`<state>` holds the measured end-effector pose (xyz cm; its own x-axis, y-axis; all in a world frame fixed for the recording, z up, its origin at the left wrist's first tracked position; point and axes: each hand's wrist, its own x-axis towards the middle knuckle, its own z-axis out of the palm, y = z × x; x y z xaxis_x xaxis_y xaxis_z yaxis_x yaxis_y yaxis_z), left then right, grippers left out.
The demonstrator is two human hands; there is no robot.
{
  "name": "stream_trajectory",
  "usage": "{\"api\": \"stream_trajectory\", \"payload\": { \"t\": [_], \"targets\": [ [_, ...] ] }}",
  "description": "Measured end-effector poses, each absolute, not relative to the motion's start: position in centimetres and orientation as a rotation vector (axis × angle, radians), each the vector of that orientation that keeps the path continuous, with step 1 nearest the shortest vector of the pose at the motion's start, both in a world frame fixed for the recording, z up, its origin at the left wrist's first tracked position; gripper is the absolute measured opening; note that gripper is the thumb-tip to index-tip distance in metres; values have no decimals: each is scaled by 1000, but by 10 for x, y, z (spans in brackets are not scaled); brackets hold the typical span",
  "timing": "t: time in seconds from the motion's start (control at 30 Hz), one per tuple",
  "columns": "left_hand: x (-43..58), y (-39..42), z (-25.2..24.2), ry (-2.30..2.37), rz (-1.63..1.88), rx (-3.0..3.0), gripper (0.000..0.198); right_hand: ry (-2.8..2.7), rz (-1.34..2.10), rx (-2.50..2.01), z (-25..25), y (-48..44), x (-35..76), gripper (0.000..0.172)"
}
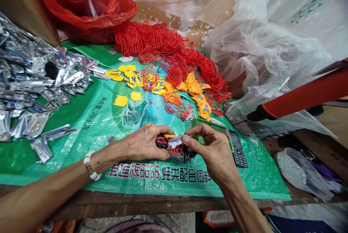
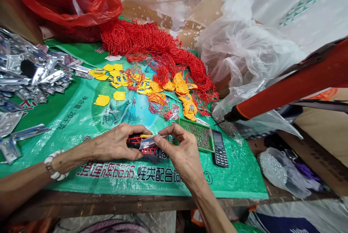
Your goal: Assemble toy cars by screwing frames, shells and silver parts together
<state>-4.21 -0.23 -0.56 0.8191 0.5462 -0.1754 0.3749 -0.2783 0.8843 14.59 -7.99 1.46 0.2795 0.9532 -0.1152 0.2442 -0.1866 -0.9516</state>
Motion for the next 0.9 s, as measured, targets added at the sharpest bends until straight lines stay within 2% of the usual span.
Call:
{"api": "stream_trajectory", "payload": {
  "t": [0.13,0.27,0.5,0.63,0.77,0.83,0.9],
  "targets": [
    [-41,-2,-5,718,160,1899,42,-895,1204,-1534,16,-71,149,29],
    [-42,-2,-6,691,180,1887,45,-845,1200,-1472,18,-51,151,30],
    [-43,-6,-6,744,196,1950,55,-922,1254,-1441,18,-16,146,25],
    [-42,-7,-9,705,212,1974,44,-990,1362,-1461,8,-3,141,21],
    [-42,-9,-13,674,225,2006,38,-1118,1517,-1471,-6,14,124,9],
    [-42,-10,-13,716,187,2021,40,-1233,1616,-1445,-8,22,109,2],
    [-43,-12,-12,762,153,2018,48,-1373,1724,-1400,-5,27,97,6]
  ]
}}
